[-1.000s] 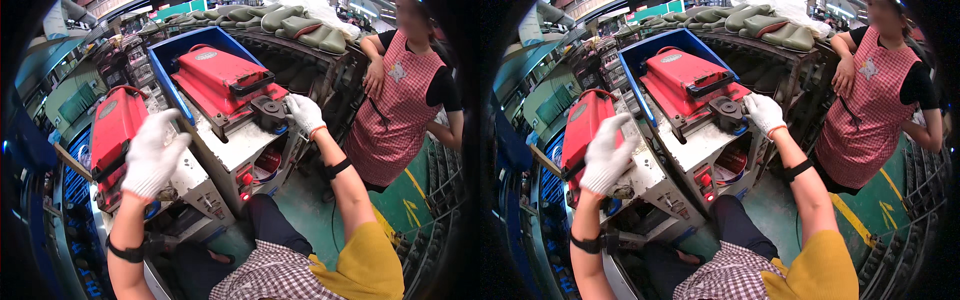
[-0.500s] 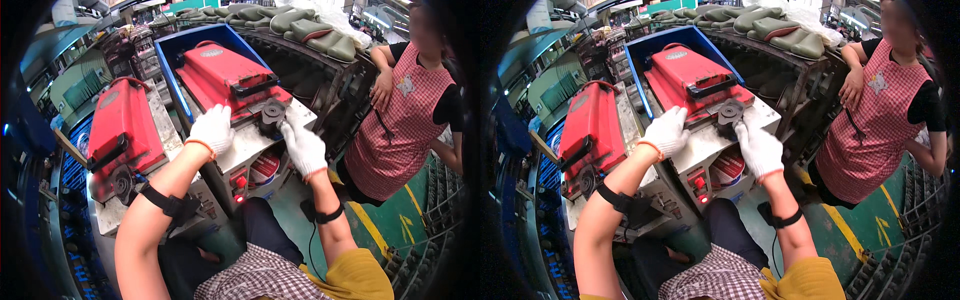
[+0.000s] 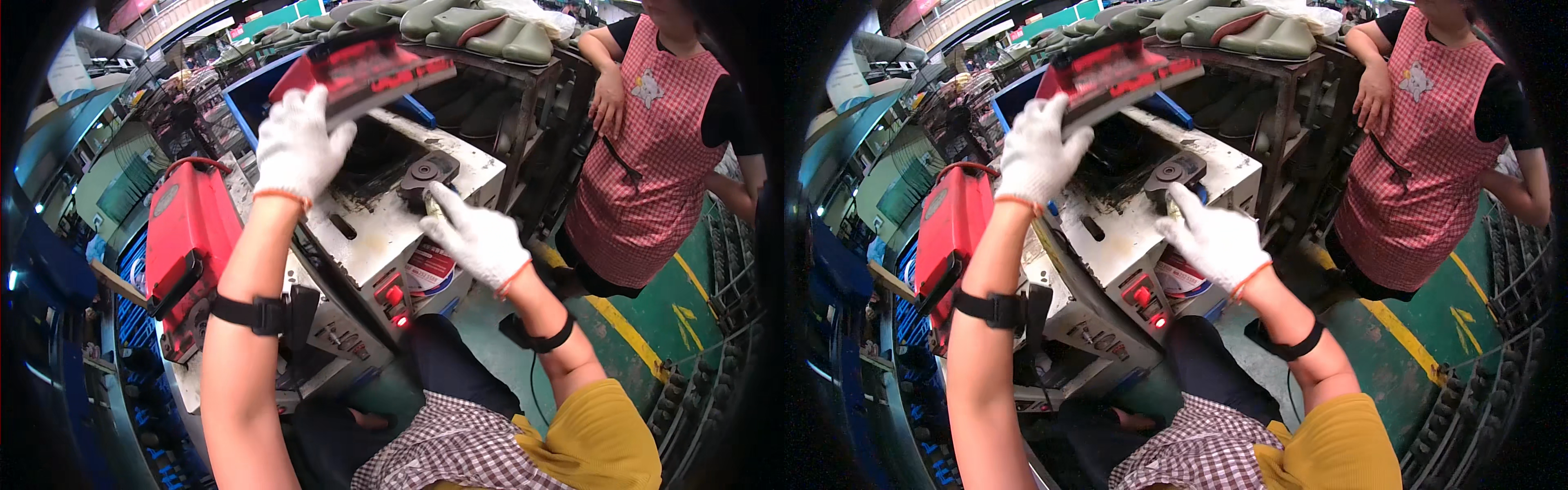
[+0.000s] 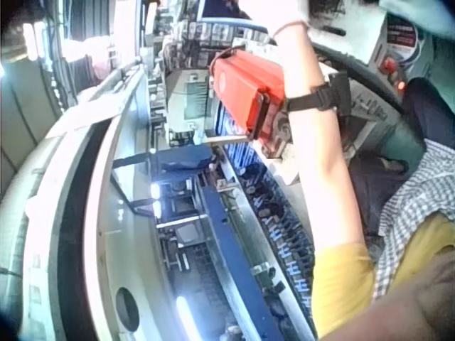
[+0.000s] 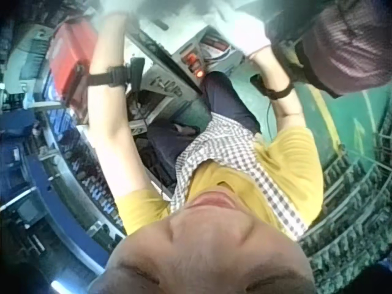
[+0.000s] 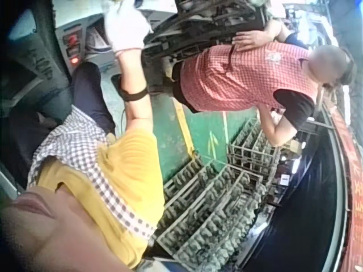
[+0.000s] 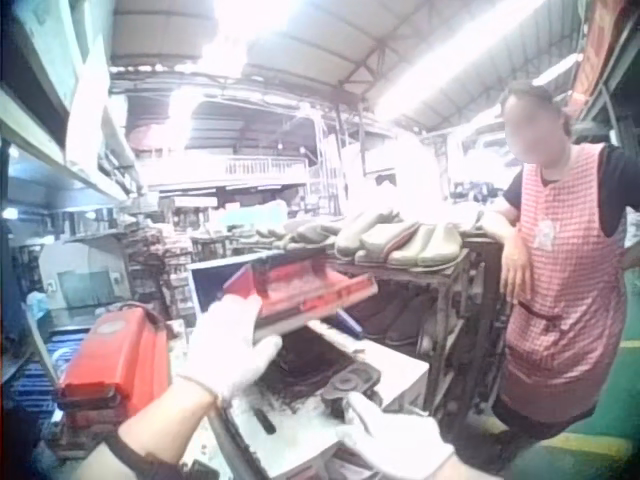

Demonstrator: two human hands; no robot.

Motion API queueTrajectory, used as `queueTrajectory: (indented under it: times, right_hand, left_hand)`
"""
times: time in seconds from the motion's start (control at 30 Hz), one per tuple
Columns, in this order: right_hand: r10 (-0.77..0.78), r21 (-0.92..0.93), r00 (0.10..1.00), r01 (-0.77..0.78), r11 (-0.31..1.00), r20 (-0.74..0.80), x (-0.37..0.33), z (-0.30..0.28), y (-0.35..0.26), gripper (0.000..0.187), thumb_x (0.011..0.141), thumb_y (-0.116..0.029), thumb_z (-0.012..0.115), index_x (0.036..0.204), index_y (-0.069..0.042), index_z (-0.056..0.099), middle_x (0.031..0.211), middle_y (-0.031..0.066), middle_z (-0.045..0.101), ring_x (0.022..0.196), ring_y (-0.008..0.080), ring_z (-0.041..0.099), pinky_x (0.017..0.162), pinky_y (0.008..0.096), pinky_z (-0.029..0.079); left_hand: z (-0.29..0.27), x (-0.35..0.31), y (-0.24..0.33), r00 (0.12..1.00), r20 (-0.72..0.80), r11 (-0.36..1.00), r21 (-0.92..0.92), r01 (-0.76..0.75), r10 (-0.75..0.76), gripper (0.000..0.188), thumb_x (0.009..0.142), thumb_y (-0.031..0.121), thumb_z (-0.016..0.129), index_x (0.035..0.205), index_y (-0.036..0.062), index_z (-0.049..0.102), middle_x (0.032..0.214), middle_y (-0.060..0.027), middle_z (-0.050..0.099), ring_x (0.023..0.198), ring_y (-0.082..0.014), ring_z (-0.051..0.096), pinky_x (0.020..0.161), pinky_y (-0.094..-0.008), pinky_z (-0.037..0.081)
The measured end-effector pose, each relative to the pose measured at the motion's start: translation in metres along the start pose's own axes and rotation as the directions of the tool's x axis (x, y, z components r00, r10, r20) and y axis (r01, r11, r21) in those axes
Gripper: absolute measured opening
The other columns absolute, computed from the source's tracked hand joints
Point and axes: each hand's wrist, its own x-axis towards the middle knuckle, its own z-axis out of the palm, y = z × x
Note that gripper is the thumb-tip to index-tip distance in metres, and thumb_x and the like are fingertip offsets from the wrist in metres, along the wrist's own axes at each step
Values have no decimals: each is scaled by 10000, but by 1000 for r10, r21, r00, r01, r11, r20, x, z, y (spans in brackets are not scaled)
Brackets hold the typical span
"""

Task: Operating a sole attaching press in a shoe factory to bond soles to lasted uppers.

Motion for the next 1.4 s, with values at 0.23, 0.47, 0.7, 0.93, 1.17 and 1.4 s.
queueTrajectory:
  times: [0.23, 0.47, 0.7, 0.93, 1.17, 1.4]
  right_hand:
    - [-294, -81, 948, 286, 955, -121, 125, -22, -15, 583, 984, -485, 638, 1425, -105, 626, 1290, 241, 673, 1200, 411, 658, 1018, 479, 536]
    - [-109, -157, 921, 179, 971, 373, 286, 53, -55, 1174, 811, -723, 708, 1673, -32, 311, 1682, 288, 360, 1524, 419, 426, 1251, 441, 363]
    - [107, 144, 844, -213, 966, 526, 315, 43, -46, 1046, 850, -586, 760, 1697, -166, 312, 1703, 92, 405, 1460, 330, 496, 1153, 519, 461]
    - [60, 688, 814, -525, 502, 577, 203, -34, -8, 527, 1005, -529, 647, 1286, -84, 674, 1241, 104, 735, 1122, 151, 721, 836, 426, 624]
    - [-218, 938, 940, -302, -168, 263, 21, -32, 17, 601, 992, -239, 604, 1535, 4, 512, 1460, 171, 642, 1301, 277, 661, 1205, 442, 463]
    - [-383, 527, 831, -553, -646, 404, -97, 90, 44, 734, 873, -202, 581, 1556, 49, 484, 1516, 230, 603, 1377, 347, 614, 1257, 474, 400]
  left_hand:
    - [-19, 68, -28, 986, -168, 988, 152, 34, -8, 733, 938, 572, 714, 1461, 76, 579, 1377, -250, 611, 1244, -455, 629, 1055, -528, 525]
    - [-15, 83, -38, 945, -326, 977, 206, 61, 9, 644, 885, 461, 788, 1395, 114, 600, 1291, -216, 629, 1166, -422, 675, 987, -520, 565]
    - [-8, 81, -40, 926, -377, 991, 124, 57, -6, 625, 863, 392, 802, 1392, 137, 588, 1275, -180, 625, 1173, -394, 659, 977, -510, 563]
    - [-15, 64, -50, 946, -313, 965, -262, 2, -87, 768, 980, 436, 690, 1618, 115, 407, 1640, -203, 410, 1459, -415, 493, 1192, -463, 424]
    - [-29, -51, -35, 839, 280, 177, -900, 398, -466, 858, 1052, 552, 600, 1652, 2, 327, 1558, -166, 524, 1400, -255, 523, 1212, -388, 362]
    - [-38, -149, 6, 957, 254, -350, -917, 192, -141, 943, 826, 397, 914, 1559, 0, 473, 1391, -88, 648, 1278, -196, 613, 1151, -364, 459]
